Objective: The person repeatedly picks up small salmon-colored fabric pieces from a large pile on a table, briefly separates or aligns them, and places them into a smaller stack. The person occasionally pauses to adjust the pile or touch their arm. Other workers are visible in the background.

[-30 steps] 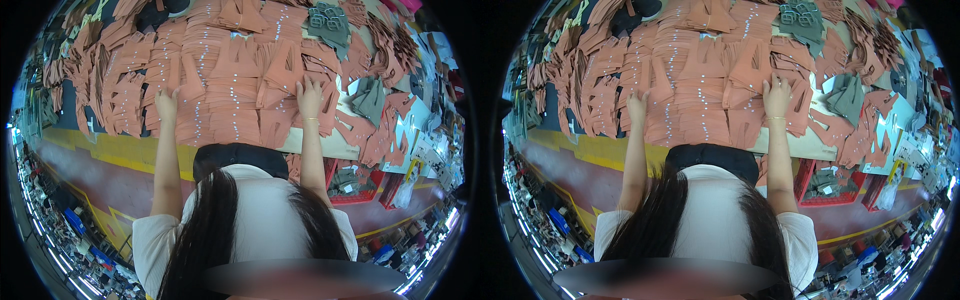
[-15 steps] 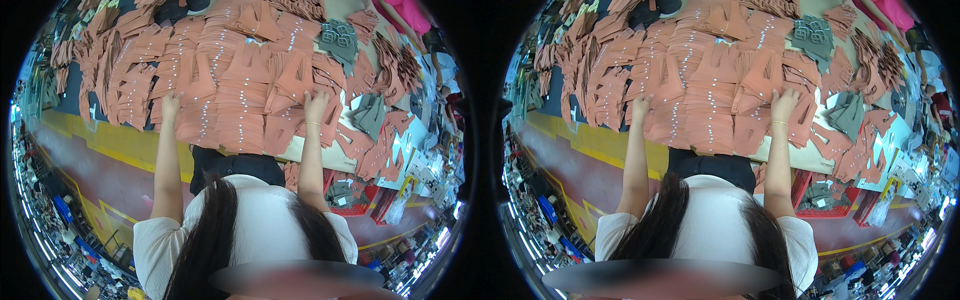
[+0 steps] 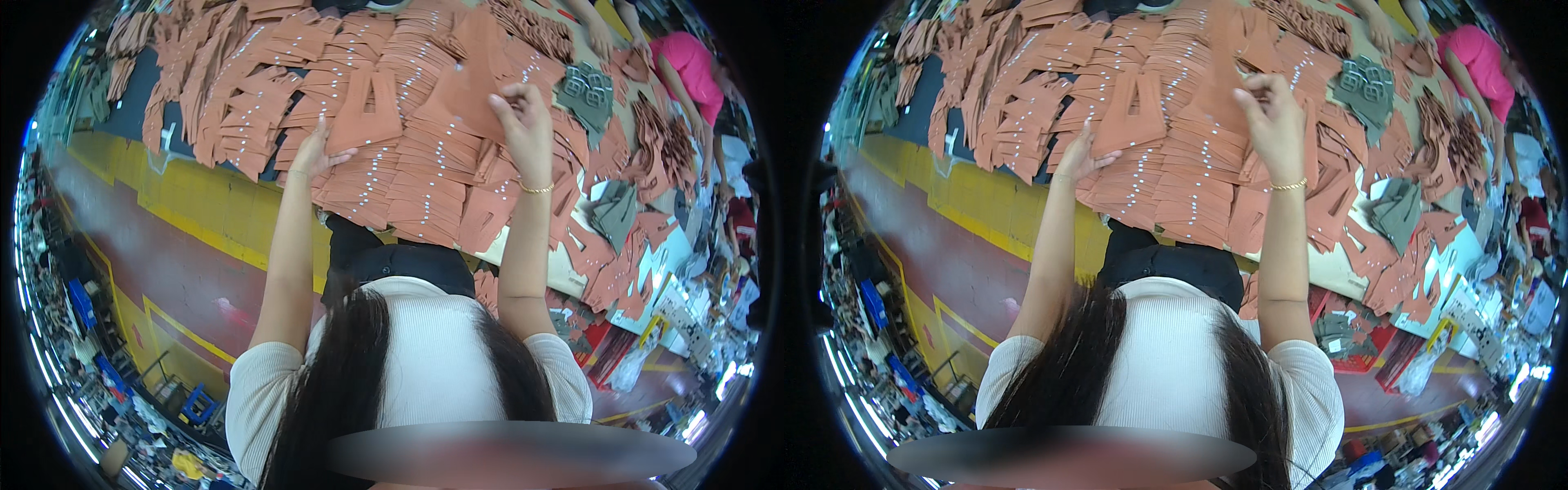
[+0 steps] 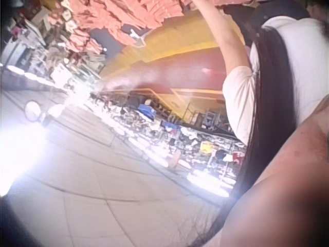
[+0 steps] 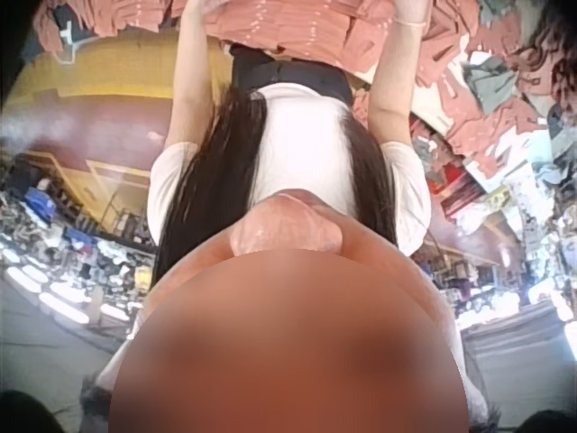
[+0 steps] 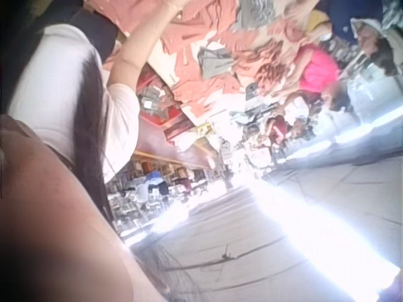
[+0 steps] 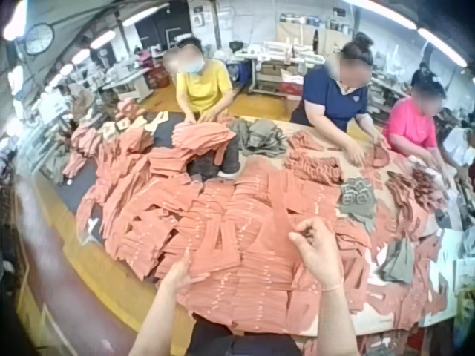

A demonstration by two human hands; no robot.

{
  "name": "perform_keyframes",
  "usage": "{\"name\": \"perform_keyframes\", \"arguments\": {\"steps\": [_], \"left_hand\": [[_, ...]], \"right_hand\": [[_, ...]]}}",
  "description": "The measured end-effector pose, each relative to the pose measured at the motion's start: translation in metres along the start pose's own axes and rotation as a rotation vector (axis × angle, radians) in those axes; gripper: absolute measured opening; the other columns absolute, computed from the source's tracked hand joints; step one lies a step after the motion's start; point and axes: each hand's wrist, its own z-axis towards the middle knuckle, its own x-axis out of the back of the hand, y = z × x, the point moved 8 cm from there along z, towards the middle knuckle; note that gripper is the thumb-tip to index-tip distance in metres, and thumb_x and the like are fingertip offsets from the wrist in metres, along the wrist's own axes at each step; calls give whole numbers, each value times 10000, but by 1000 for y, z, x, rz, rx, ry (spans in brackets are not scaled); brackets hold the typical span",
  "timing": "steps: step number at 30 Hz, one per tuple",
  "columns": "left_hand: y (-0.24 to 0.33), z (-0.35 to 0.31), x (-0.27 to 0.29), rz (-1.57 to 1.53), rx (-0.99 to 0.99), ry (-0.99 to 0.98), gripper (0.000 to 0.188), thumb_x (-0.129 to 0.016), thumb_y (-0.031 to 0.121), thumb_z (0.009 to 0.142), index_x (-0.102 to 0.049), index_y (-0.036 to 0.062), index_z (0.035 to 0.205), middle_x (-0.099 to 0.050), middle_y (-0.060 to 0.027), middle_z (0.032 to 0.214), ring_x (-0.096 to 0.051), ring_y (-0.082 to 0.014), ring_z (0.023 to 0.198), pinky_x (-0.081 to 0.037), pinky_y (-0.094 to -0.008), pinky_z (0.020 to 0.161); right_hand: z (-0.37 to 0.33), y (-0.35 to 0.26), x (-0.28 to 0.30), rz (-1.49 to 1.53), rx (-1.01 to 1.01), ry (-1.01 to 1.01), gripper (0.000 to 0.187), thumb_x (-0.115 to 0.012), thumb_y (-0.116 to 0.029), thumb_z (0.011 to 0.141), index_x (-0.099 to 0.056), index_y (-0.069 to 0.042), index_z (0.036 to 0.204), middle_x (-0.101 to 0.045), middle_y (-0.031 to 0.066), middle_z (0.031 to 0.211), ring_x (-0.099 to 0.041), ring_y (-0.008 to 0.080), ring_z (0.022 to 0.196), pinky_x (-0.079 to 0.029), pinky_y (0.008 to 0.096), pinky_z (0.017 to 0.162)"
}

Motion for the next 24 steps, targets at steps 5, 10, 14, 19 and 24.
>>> {"name": "perform_keyframes", "arguments": {"steps": [5, 10, 14, 19, 24], "left_hand": [[-1, -1, 0, -36, 8, -14, 890, -189, 716, 887, -357, -7, 1378, -590, -165, 1201, -659, -313, 960, -572, -342, 739], [-1, -5, 1, -116, 6, 23, 883, -213, 720, 877, -350, 7, 1380, -555, -153, 1252, -656, -307, 952, -572, -326, 743], [-3, -1, 1, -79, 19, 17, 711, -408, 578, 929, -391, -2, 1341, -546, -155, 1255, -658, -293, 945, -572, -305, 726], [-1, 1, -2, 77, -17, 109, 460, -603, 249, 912, -477, -26, 1258, -597, -160, 1167, -679, -262, 877, -570, -266, 668], [42, -16, -31, 221, -39, 113, 381, -616, 149, 891, -514, -37, 1207, -632, -150, 1095, -691, -246, 802, -563, -243, 614]], "right_hand": [[17, 28, -133, 512, -217, -294, 176, -684, -71, 840, -561, -47, 963, -619, 19, 870, -565, 66, 786, -469, 202, 690], [15, 118, -219, 130, -337, -447, 226, -728, -145, 795, -591, -21, 925, -636, 39, 799, -585, 107, 728, -476, 254, 663], [11, 154, -222, -123, -324, -446, 247, -732, -181, 778, -606, -13, 909, -641, 72, 762, -600, 158, 694, -483, 298, 657], [3, 151, -217, -148, -327, -459, 255, -723, -190, 791, -602, -16, 932, -638, 58, 769, -594, 152, 709, -485, 302, 664], [9, 124, -189, -15, -257, -337, 237, -685, -201, 821, -611, -23, 960, -675, 88, 854, -643, 188, 807, -502, 322, 751]]}}
